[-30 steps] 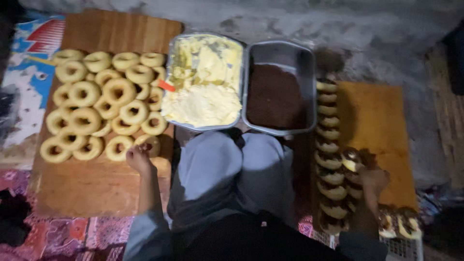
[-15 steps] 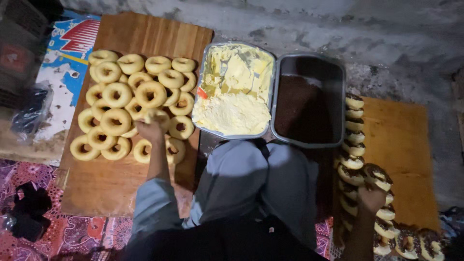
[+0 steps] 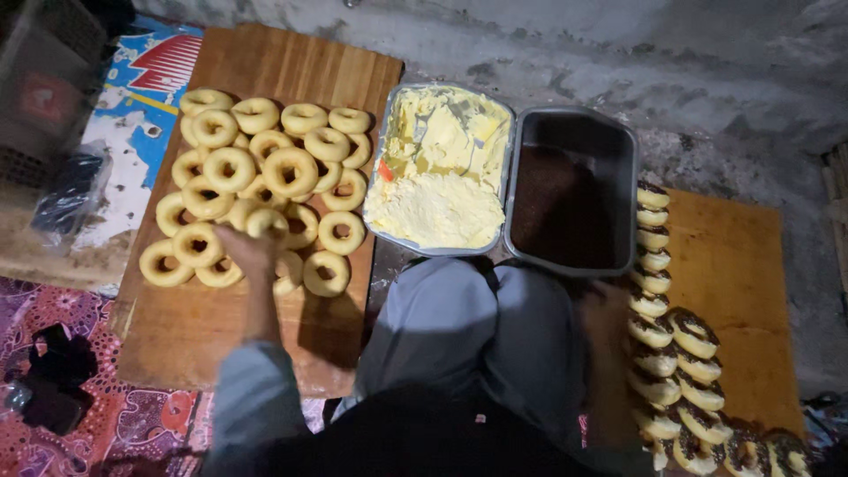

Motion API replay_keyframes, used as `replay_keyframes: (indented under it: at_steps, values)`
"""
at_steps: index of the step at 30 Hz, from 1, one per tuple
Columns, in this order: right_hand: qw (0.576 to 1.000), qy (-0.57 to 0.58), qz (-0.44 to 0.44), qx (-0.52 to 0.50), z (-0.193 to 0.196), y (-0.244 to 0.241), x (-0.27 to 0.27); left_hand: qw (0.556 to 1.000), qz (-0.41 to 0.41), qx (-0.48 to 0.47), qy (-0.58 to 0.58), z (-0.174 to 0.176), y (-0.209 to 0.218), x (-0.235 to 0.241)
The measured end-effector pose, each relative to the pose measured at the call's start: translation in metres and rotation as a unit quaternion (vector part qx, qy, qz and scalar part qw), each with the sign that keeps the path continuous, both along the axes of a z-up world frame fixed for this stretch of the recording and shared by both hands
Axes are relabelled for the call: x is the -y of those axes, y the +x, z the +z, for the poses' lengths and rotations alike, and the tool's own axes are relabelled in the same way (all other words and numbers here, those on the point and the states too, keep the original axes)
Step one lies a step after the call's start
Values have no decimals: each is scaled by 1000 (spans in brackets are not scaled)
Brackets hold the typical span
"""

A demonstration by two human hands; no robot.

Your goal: The person repeatedly picks up plain donuts, dips them into a yellow creamy mixture, then into a dark granular topping, and places them on a wooden board. The process is repeated for multiple donuts throughout the clip.

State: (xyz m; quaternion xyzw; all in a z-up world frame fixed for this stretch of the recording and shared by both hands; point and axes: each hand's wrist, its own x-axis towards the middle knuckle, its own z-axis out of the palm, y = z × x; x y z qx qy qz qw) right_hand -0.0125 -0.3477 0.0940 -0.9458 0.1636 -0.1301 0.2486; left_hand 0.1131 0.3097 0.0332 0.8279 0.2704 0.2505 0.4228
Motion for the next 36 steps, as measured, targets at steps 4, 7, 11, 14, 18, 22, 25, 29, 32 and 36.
replay_keyframes:
  at_steps: [4, 7, 11, 14, 18, 22, 25, 29, 32, 36]
  values:
    - [948, 168, 241, 125, 3, 22, -112, 977, -76, 12, -201, 9, -60, 105]
    - [746, 595, 286, -88, -9, 14, -183, 912, -286, 48, -290, 29, -115, 195]
    - [808, 533, 241, -68, -26, 27, -225, 844, -236, -43, -479, 56, -136, 243]
    - [827, 530, 183, -51, -20, 35, -228, 846, -136, -44, -513, 58, -123, 241]
    - [839, 378, 387, -58, 2, 32, -245, 708, -134, 79, -689, 42, -109, 239]
    - [862, 128, 474, 127, 19, 78, -251, 680, -148, 33, -717, 29, -92, 231]
    - [905, 38, 414, 95, 24, 139, -241, 667, -111, -8, -736, 25, -88, 226]
    - [910, 94, 403, 34, 27, 148, -247, 653, -82, -28, -752, 17, -77, 227]
    - [818, 200, 537, 44, 27, 112, -259, 645, -98, -11, -758, 0, -67, 230]
    - [832, 136, 535, 50, 32, 107, -252, 633, -144, 65, -758, -26, -65, 233]
